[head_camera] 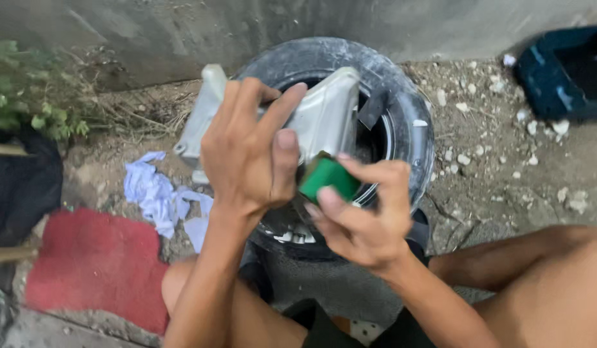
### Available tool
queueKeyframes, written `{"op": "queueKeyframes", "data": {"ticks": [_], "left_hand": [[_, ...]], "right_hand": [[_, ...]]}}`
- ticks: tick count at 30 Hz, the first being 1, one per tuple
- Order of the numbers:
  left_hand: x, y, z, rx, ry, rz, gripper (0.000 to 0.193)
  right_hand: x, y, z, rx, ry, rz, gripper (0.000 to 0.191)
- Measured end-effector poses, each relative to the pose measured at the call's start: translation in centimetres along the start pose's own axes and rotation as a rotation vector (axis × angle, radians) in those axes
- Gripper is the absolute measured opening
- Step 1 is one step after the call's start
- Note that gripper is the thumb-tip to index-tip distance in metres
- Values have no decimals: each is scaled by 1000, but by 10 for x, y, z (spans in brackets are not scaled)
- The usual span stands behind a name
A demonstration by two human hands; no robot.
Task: The person sits on the ground and scrubs an aluminum motorcycle cylinder head with a green abrasive pad, periodically dipping the pad in a bucket of water and repositioning the part to scrub different surfaces.
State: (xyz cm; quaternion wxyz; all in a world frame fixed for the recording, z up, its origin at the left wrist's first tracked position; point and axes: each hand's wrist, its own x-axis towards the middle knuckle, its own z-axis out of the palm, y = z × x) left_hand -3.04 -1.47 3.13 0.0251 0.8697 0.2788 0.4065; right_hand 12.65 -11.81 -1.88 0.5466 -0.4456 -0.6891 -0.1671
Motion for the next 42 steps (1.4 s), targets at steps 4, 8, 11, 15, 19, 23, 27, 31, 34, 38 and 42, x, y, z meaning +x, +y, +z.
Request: {"op": "queueKeyframes", "data": {"ticks": [4,8,11,15,19,23,27,31,34,38,42], "left_hand": [[-1,-1,1,2,19,17,50],[-4,0,1,-6,38,20,50],[-4,-1,1,1,17,-10,47],[-3,-1,0,-20,18,-10,48],[-3,-1,1,-14,17,-15,46],[-1,1,2,-14,20,10,48],[0,1,-1,-22,14,-1,50],[-3,0,0,-7,27,-8,47],[-3,-3,3,-1,43,15,48],[0,0,2,-29,8,-2,46],[6,8,-3,-25,24,-4,47]], "right_hand": [[-7,19,13,30,140,155,29],[-20,20,14,126,114,199,26],[-18,21,12,191,102,160,25],[1,16,7,123,114,247,18],[13,8,-1,104,23,163,21],[14,7,-5,53,52,290,15],[23,9,-6,23,-11,8,23],[31,14,-3,87,71,256,15],[17,11,-2,26,58,133,12],[4,20,-2,-6,49,133,12],[17,50,-2,70,93,430,12]]}}
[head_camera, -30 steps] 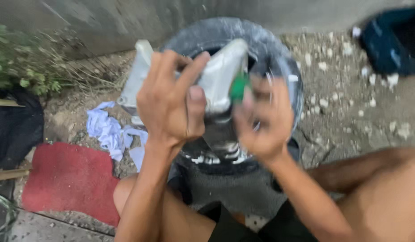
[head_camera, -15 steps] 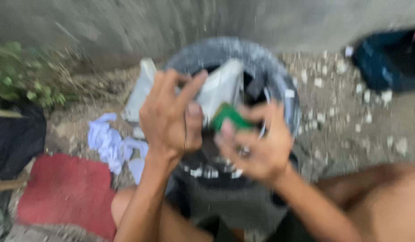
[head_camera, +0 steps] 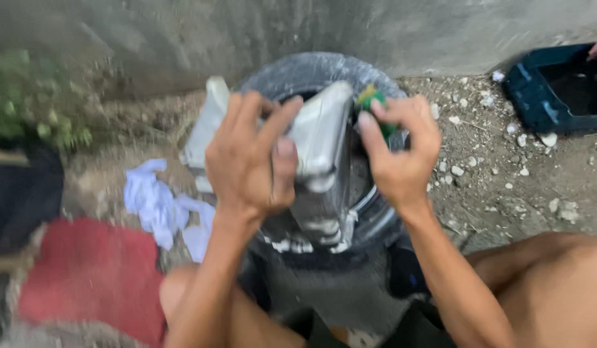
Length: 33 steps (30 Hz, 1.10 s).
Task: The person sits on the ground and scrubs an aluminum motorcycle cylinder head with a green abrasive pad, periodically dipping the pad in a bucket of water and repositioning the part to scrub different surfaces.
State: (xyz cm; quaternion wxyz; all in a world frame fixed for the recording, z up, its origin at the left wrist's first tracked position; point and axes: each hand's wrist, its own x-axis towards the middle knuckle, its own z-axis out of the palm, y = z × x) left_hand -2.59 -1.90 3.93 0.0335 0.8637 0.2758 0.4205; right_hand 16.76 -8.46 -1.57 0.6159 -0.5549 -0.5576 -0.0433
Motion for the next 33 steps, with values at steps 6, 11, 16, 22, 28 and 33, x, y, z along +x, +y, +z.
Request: {"op": "queueKeyframes", "data": {"ticks": [6,11,16,22,28,33], "left_hand": [[-5,-2,3,5,4,12,45],[-9,-12,10,-12,4,5,47],[-6,-13,11,-6,18,5,46],[-8,-7,5,-4,28,9,46],[-6,-8,6,17,24,-11,47],[-7,-5,6,30,6,-3,48]], "right_hand": [[-72,-11,13,146,86,-125,25],[-75,-4,18,-94,9,-421,31],[-30,-5,23,-11,114,-122,22],[-35,-25,18,64,34,-282,20],[-20,-12,11,29,22,-65,14],[-48,-4,13,-4,56,-139,18]]}}
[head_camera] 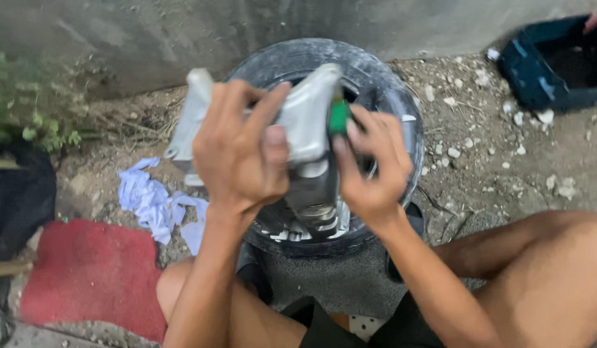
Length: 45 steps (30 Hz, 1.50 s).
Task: The person sits on the ground and scrubs an aluminum motorcycle cylinder head with a green abrasive pad, periodically dipping the pad in a bucket of water and repositioning the part to scrub different surfaces.
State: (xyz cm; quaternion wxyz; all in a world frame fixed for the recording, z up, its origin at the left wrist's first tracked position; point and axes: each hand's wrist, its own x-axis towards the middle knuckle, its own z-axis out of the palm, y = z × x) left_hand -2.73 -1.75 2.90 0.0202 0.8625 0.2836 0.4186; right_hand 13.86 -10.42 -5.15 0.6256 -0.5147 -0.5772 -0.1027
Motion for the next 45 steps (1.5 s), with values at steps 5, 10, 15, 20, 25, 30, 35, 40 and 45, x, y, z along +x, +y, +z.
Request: {"op": "queueKeyframes", "data": {"ticks": [5,10,15,20,25,30,35,40,45], "left_hand": [[6,-4,-6,50,16,25,50],[4,-6,-9,45,-14,-20,43],[-4,-23,-12,52,-5,-23,31],[-10,-64,-16,50,24,-60,35],[-27,-128,-37,-8,101,-59,48],[-50,-195,-56,-53,167,-134,57],[-82,-240,-64,-347,206,-200,58],[-101,-257,-77,-497,294,-297,50],[-114,-261,-84,-499,393,-435,50]], "right_hand": [[6,-1,-11,65,-107,-164,17],[45,29,-25,217,-166,197,18],[24,126,-54,295,-197,482,41],[-53,198,-35,348,-202,1118,47],[-112,201,-8,684,-133,1543,25],[-134,176,5,889,45,1762,27],[-153,141,44,1161,335,1962,20],[-153,111,88,1245,205,1882,43],[-130,115,104,1243,311,1801,43]]}}
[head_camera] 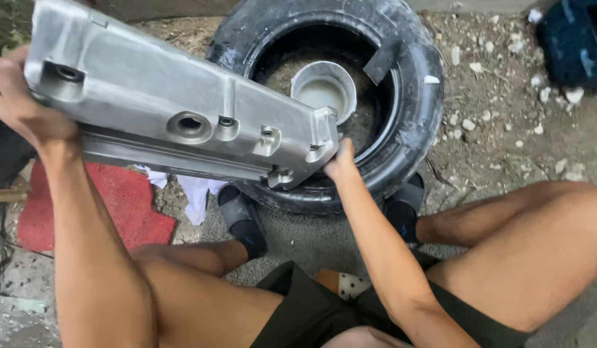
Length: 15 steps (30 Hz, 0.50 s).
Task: The person sits on the ground and scrubs an aluminum motorcycle cylinder head with a green abrasive pad, periodically dipping the pad in a bucket of water and repositioning the part to scrub different surfaces.
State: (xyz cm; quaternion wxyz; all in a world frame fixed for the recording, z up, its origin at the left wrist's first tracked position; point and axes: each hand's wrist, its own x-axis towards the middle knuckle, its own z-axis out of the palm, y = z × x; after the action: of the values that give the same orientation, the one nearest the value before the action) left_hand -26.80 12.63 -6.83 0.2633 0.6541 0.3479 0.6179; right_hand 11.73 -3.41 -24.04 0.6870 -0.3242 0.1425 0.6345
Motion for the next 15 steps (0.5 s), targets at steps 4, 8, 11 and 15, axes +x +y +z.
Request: {"op": "queueKeyframes", "data": {"ticks": [4,8,11,15], "left_hand": [[-15,-16,-6,430,124,18,52],[-21,-33,12,164,362,-193,44],[-28,-39,25,75,429,-315,41],[-43,-41,44,172,456,-295,46]], "right_hand": [[9,-8,15,-47,-14,-23,41],[13,-18,28,-195,96,-6,48],[15,-32,27,-255,41,-81,45],[9,-64,9,-344,12,-8,58]]}}
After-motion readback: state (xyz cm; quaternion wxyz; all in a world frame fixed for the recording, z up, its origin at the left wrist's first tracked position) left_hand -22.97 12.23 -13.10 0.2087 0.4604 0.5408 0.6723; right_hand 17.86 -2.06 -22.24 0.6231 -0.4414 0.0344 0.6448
